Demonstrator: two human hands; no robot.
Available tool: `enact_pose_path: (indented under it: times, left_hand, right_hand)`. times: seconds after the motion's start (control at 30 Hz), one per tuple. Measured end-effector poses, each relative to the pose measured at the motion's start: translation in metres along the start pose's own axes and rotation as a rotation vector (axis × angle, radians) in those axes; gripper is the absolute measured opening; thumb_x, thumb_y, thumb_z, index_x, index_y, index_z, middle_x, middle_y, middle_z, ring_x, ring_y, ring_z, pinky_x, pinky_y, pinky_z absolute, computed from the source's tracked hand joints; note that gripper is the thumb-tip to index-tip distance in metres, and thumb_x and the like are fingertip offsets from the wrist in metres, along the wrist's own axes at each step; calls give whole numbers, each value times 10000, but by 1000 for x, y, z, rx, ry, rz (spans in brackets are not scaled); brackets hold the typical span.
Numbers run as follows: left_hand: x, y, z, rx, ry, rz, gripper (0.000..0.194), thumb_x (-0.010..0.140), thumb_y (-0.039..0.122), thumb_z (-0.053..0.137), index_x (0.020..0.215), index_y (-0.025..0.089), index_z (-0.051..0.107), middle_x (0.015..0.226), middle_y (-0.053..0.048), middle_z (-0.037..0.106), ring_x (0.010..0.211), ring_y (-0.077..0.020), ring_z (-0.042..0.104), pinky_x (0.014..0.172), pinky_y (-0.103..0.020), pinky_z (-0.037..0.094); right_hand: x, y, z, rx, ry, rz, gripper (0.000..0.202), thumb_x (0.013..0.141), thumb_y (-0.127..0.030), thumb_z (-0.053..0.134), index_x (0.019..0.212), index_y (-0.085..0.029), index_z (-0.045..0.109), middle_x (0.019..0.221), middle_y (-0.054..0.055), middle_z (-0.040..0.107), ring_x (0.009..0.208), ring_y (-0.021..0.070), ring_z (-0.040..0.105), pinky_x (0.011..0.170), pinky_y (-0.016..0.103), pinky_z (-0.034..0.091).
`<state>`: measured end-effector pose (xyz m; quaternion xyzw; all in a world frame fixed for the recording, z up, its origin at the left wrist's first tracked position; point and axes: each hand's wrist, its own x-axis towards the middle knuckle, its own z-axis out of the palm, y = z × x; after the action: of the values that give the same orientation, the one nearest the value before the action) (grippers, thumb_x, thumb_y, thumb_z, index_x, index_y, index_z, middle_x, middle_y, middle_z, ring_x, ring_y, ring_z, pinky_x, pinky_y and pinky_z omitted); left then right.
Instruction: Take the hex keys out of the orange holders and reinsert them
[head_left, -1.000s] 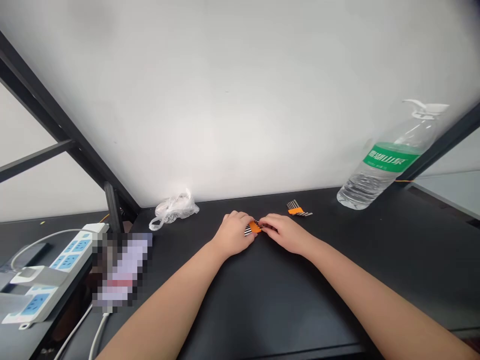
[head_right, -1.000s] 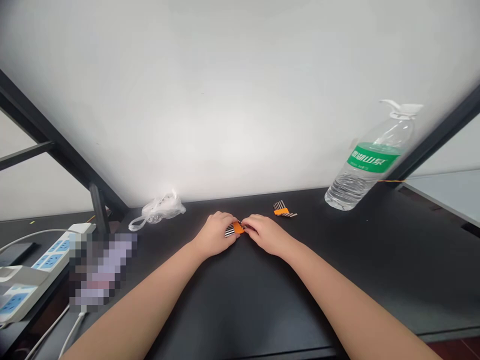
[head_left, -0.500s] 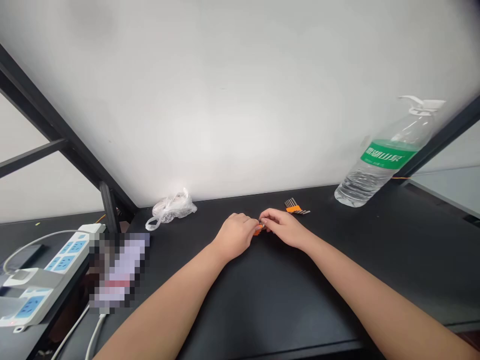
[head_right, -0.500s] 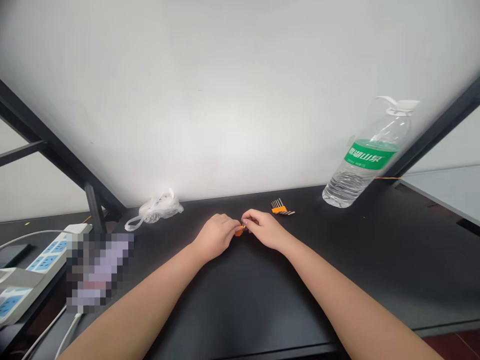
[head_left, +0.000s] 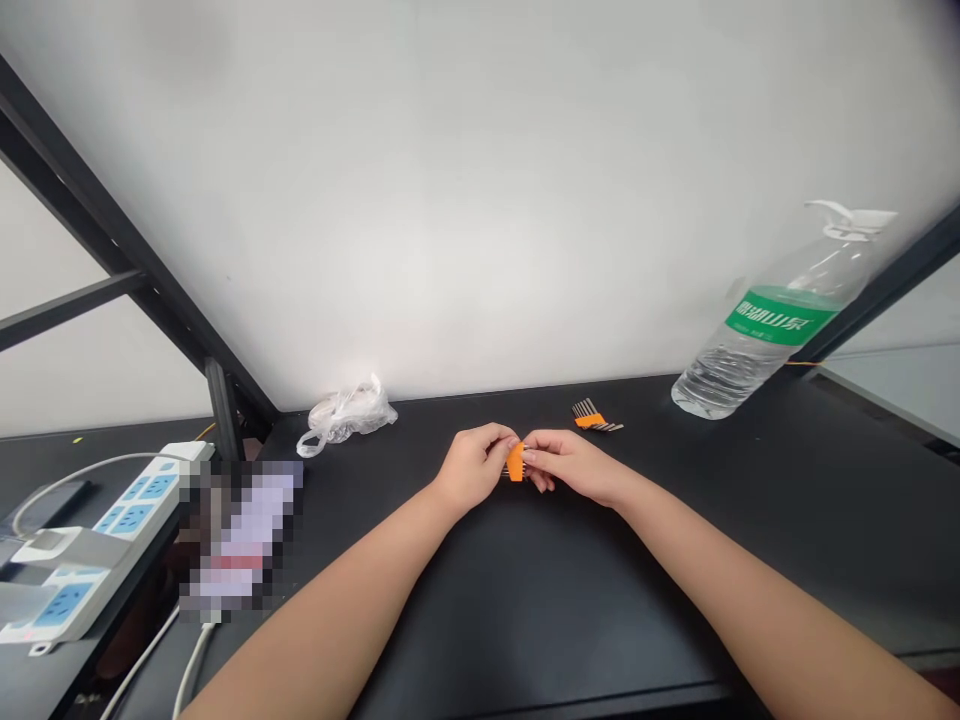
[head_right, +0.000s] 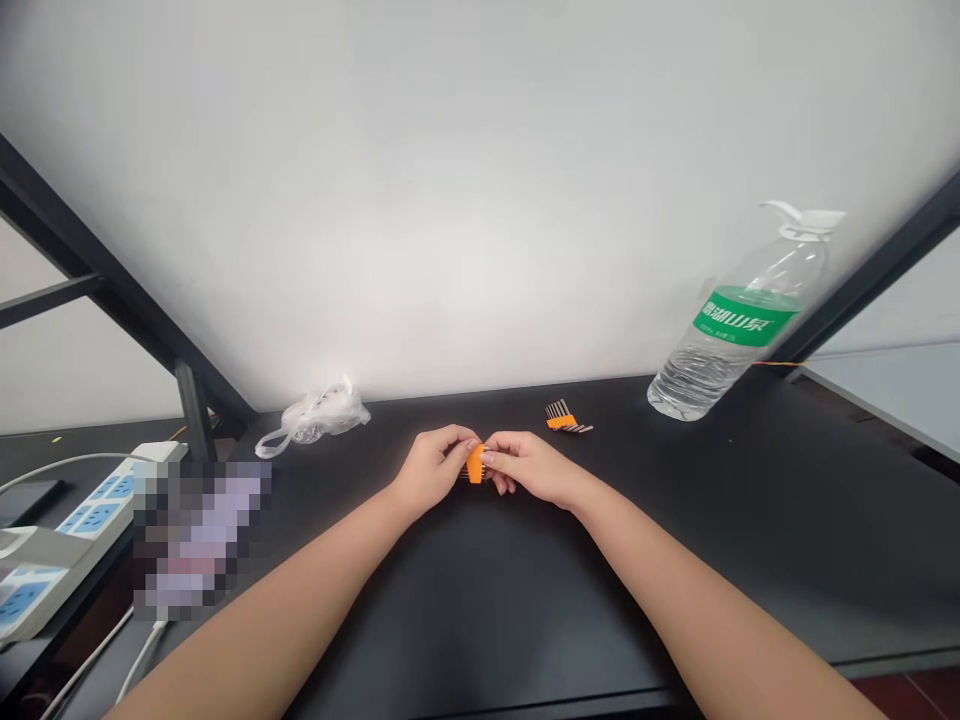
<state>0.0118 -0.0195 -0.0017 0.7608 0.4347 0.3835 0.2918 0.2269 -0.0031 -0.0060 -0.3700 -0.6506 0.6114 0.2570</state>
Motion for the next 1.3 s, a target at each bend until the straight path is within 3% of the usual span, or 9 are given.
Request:
enact_pose_path:
  times: [0.1,0.23,0.53,0.83,1.17,1.3]
  left_hand:
    - [-1,-2,0,105,-43,93,276,974,428,597,1121,219,702,984,-46,743,902,-194,675,859,-334,543]
    - [-2,-5,0,197,-86,177,593,819,518,775,1304,209,636,1095,-84,720,996,-247,658,943,-397,530]
    - [-1,-3,-1,301,-66,119,422,849,457,729,1190,213,677,1027,-72,715,953,-246,651,890,-391,521]
    - [-3,4,-5,404,-132,184,328,871,485,699,1062,221,668,914,-54,698,873,-236,639,837,-379,493]
    - [-4,6,-12,438,-150,190,280,870,480,697,993,232,655,893,-43,693,855,-229,645,805,-358,484]
    - [-6,6,-14,395,-175,196,249,866,452,706,989,239,668,858,-23,694,832,-214,648,814,-348,482]
  right_hand:
    - [-1,0,2,146,36,31,389,894,-571,704,855,-190,638,697,6,632,593,135,562,558,275,443]
    - [-1,0,3,236,89,56,440,860,-605,732,817,-181,619,658,20,642,566,131,562,529,264,441]
    - [0,4,7,181,171,59,451,870,-623,703,818,-181,631,680,29,669,572,151,625,536,284,515]
    - [-4,-1,1,144,39,125,414,819,-549,792,835,-158,657,713,55,716,562,148,647,564,285,543]
    - [-5,0,5,137,83,120,445,834,-595,762,852,-161,669,768,83,734,665,189,705,642,324,586]
    - [-7,0,2,94,64,114,398,853,-556,756,830,-172,653,716,49,698,647,162,656,618,296,545]
